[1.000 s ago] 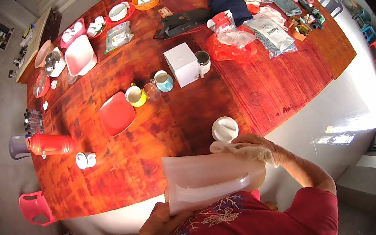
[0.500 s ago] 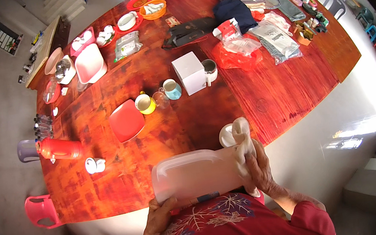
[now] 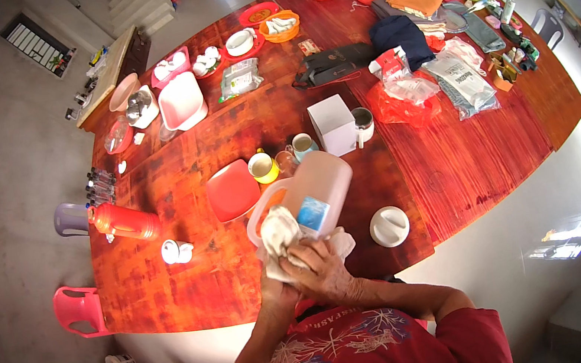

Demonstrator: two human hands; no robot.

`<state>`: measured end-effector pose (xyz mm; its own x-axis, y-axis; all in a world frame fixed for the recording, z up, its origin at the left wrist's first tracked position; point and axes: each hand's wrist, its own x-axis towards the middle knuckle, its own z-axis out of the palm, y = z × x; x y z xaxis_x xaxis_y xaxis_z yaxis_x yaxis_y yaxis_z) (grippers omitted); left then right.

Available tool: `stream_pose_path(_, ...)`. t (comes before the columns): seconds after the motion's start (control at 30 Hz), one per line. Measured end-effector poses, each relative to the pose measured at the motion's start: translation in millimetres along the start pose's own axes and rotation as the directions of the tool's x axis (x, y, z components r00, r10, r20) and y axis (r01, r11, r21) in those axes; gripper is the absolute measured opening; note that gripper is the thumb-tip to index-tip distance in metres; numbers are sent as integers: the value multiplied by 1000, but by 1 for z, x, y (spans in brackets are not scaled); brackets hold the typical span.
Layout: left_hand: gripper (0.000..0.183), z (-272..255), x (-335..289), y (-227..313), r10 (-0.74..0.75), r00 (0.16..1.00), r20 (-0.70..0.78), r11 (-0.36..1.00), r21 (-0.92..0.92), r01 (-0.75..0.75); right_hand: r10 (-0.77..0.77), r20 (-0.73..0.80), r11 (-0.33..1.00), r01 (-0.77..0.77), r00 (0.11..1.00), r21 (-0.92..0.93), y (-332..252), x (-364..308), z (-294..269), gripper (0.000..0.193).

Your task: The person dries multiple kitchen items with a cloth on a wooden table. They wipe a blue mug, a clear glass, a yellow mug, a red plate, a black plate, a white pitcher, and a white bowl, placing each item back on the table after drying.

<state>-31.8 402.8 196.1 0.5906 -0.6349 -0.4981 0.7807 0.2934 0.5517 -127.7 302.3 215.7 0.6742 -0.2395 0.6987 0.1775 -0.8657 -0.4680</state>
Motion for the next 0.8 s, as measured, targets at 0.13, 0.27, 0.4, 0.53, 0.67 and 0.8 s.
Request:
stream_pose_path(0.13, 51, 21, -18, 16, 62, 998, 26, 987, -152, -57, -14, -58, 997, 9, 998, -79, 19, 5, -8, 42)
stream_pose_path(0.27, 47, 18, -29, 19, 37, 981, 189, 929, -368, 36, 348, -241, 937, -342, 906, 68, 59, 29, -10, 46)
stream_pose_path(0.4, 44, 15, -25, 14, 7, 991, 132, 914, -404, 47, 780, -198, 585, -579, 593, 568, 93, 26, 13, 38)
stream_pose_path(0.53, 42, -5, -5, 6, 98, 942, 320, 883, -465, 66, 876, 180, 193, -666, 448, 721, 84, -4, 38, 38)
stream_pose_path(0.67, 42, -17, 10, 15, 147, 969, 197, 836, -548, -15, 785, 365, 304, -825, 500, 476, 48, -9, 24, 42)
stream_pose_path(0.8, 42, -32, 20, 17, 125, 974, 187, 757, -653, 28, 640, 386, 567, -747, 664, 346, 37, -26, 21, 55)
